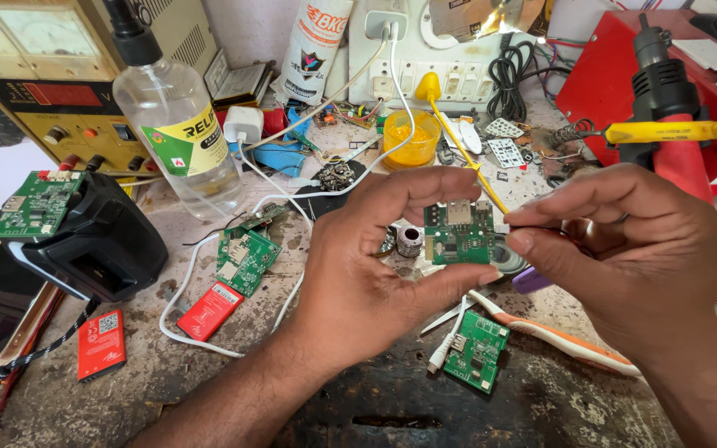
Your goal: The person inspects small green circuit boards with USB ports, then uses a soldering iron to apply solder to the USB port area on one board. The person handles multiple boards and a soldering iron on a cluttered workbench.
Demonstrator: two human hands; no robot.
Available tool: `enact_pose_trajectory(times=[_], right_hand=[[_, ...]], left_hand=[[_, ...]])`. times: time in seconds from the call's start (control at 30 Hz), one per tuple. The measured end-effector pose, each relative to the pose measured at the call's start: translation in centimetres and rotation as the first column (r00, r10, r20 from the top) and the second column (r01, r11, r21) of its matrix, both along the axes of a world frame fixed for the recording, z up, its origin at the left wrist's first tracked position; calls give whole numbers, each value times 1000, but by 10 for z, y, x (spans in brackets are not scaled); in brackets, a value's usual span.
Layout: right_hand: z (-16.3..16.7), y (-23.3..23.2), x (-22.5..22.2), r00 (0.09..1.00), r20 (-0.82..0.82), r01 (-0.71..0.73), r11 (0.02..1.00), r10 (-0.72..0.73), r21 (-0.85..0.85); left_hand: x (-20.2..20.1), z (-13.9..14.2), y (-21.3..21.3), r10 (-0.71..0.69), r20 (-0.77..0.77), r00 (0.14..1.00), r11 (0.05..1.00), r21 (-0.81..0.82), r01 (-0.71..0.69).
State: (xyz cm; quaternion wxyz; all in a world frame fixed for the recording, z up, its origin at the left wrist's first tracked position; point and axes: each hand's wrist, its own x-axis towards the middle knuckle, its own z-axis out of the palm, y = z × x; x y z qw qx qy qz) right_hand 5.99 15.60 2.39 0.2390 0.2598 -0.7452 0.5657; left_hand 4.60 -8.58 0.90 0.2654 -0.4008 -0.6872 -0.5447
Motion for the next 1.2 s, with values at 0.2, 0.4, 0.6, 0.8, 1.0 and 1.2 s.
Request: enact_pose_trajectory(times=[0.2,0.4,0.6,0.8,1.0,1.2], right_hand=[[-3,1,-1,999,24,-25,999,25,-30],[-9,7,-4,996,38,-76,995,79,-70],[-16,9,-17,958,177,-183,955,227,-233],[-13,5,-12,991,113,-67,995,75,-73],[-3,-3,-5,998,59,-15,1000,14,18],[2,-8,3,997,37,72,996,-74,59]], left_hand=[[1,1,0,17,-9,1000,1000,-20,-17],[7,3,1,79,-27,996,996,-25,-80],[10,8,-4,130,-99,987,988,-67,-137],[7,8,-9,99,-165,981,988,-100,-117],[5,8,-8,80,-177,981,991,-96,-98],[8,9,-8,103,-200,974,984,-125,-129]])
